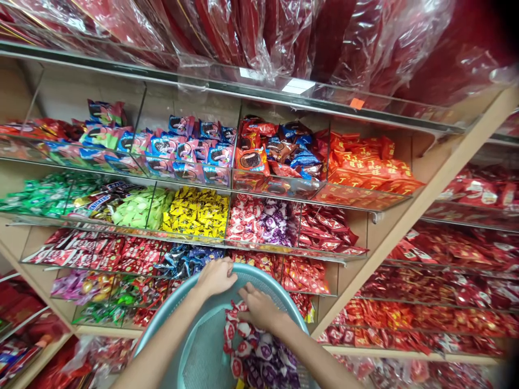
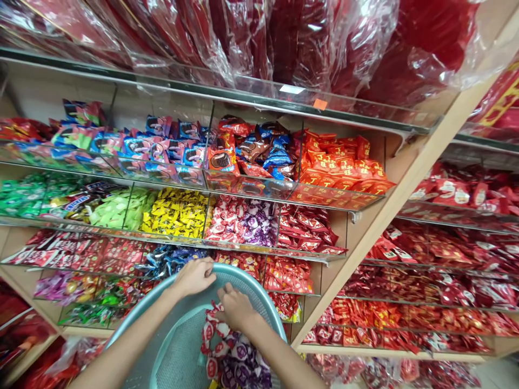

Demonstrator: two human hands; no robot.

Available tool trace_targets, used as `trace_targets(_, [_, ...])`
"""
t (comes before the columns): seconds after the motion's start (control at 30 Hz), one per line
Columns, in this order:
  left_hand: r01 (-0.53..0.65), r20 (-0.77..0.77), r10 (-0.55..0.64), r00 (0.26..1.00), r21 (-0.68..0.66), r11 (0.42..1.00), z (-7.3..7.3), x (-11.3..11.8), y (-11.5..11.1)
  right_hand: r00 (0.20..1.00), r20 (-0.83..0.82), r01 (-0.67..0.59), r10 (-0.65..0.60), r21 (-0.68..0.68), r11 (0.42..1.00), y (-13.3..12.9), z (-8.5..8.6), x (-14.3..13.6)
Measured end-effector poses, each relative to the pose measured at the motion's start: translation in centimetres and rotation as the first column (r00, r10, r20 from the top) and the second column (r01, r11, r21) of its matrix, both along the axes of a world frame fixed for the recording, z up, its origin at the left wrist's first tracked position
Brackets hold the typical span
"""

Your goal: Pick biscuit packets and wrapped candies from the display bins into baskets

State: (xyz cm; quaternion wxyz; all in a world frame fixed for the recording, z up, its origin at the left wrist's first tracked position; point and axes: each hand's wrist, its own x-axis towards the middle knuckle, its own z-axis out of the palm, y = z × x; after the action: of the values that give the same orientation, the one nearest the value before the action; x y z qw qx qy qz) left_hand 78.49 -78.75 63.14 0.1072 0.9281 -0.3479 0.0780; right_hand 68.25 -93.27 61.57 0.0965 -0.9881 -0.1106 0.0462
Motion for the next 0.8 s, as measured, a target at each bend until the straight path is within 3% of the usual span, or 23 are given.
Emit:
trace_targets(0.17, [0.014,-0.003,-0.014,1.000,-0.008,1.000,-0.1,0.0,0.0,0.979,0.191,-0.101,0.071,0.156,0.983,-1.3,7.9,0.6])
trace_targets(0.27, [0.004,-0.009,-0.004,1.000,-0.017,1.000,0.0,0.0,0.0,0.931,0.364,-0.069,-0.023,0.238,0.969,-2.6,11.8,2.6])
trace_targets(0.33, [0.001,-0.014,-0.001,1.000,-0.020,1.000,0.0,-0.1,0.1,0.880,0.464,-0.024,-0.099,0.252,0.967,-3.6,13.3,4.5])
trace_targets(0.43, [0.007,-0.009,-0.007,1.000,-0.019,1.000,0.0,-0.1,0.1,0.837,0.517,0.076,-0.177,0.210,0.975,-4.8,13.7,7.1])
trace_targets(0.53, [0.006,-0.006,-0.006,1.000,-0.015,1.000,-0.1,0.0,0.2,0.847,0.491,0.134,-0.203,0.172,0.976,-5.1,13.1,8.9])
trace_targets(0.8, [-0.007,-0.020,0.007,1.000,-0.009,1.000,0.0,0.0,0.2,0.857,0.448,0.192,-0.254,0.181,0.965,-4.5,11.8,10.5])
